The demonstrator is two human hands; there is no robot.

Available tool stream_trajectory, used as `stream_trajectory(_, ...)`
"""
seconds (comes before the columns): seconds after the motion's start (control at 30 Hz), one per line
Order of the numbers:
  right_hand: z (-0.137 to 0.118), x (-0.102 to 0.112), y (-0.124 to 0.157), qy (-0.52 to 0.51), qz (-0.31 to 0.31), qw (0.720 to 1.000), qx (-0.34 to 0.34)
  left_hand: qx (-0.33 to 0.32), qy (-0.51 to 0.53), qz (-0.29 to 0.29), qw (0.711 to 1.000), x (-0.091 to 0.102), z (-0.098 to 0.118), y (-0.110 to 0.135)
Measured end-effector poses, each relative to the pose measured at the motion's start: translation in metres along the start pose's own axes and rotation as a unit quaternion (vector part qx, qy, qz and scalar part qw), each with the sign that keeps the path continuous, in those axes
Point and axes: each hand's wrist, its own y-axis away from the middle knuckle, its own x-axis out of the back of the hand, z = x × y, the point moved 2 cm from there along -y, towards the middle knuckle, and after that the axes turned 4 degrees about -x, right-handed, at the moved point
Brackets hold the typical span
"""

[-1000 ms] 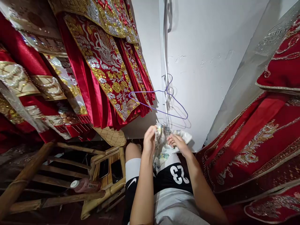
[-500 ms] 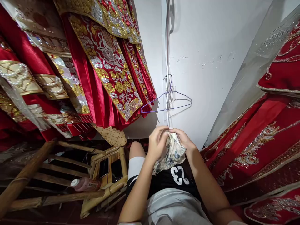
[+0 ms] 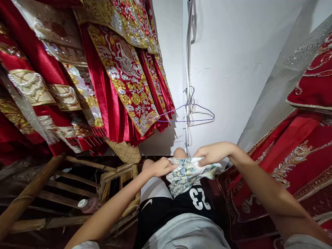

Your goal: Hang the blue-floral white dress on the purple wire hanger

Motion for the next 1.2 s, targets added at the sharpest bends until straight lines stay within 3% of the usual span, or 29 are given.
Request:
stream_trajectory(0.1,0.019,0.036,0.016,0.031,0.056,0.997,-0.042,0.053,-0.223,-0.12,0.966,0.041,-0.013,0.003)
stream_trajectory(0.2,0.04,0.074,0.009,0.014,0.189,0.982,-0.013,0.111,-0.37,-0.111,0.915,0.079,-0.014,-0.006)
stream_trajectory(0.27,0.055,0.096,-0.007,-0.008,0.364,0.931,0.03,0.134,-0.389,-0.078,0.908,0.097,-0.01,-0.016)
stream_trajectory(0.33,0.073,0.108,-0.027,-0.02,0.518,0.854,0.051,0.154,-0.364,-0.048,0.917,0.107,-0.007,-0.026)
stream_trajectory(0.4,0.091,0.11,-0.046,-0.025,0.58,0.813,0.049,0.165,-0.326,-0.052,0.929,0.11,-0.005,-0.031)
stream_trajectory(0.47,0.108,0.107,-0.058,-0.03,0.59,0.805,0.042,0.154,-0.24,-0.08,0.955,0.103,-0.003,-0.032)
stream_trajectory(0.53,0.122,0.102,-0.056,-0.031,0.603,0.796,0.036,0.116,-0.107,-0.061,0.986,0.091,0.003,-0.03)
stream_trajectory(0.6,0.132,0.098,-0.043,-0.028,0.616,0.786,0.03,0.082,0.034,0.043,0.995,0.082,0.015,-0.027)
stream_trajectory(0.67,0.137,0.096,-0.022,-0.021,0.626,0.779,0.022,0.068,0.132,0.152,0.977,0.079,0.029,-0.029)
stream_trajectory(0.73,0.137,0.096,0.001,-0.015,0.632,0.775,0.009,0.057,0.178,0.183,0.965,0.084,0.043,-0.037)
stream_trajectory(0.8,0.132,0.097,0.022,-0.002,0.643,0.766,-0.007,0.034,0.128,0.14,0.981,0.095,0.052,-0.049)
stream_trajectory(0.87,0.126,0.097,0.036,0.018,0.655,0.755,-0.025,0.024,-0.029,0.062,0.997,0.107,0.053,-0.059)
stream_trajectory(0.9,0.122,0.095,0.041,0.027,0.656,0.753,-0.032,0.037,-0.129,0.018,0.991,0.111,0.05,-0.062)
stream_trajectory(1.0,0.112,0.089,0.04,0.031,0.643,0.765,-0.037,0.125,-0.381,-0.082,0.912,0.116,0.036,-0.066)
stream_trajectory(1.07,0.109,0.085,0.033,0.018,0.632,0.774,-0.03,0.168,-0.459,-0.105,0.866,0.117,0.03,-0.067)
stream_trajectory(1.2,0.112,0.083,0.025,-0.009,0.619,0.785,-0.022,0.149,-0.519,-0.064,0.839,0.12,0.032,-0.074)
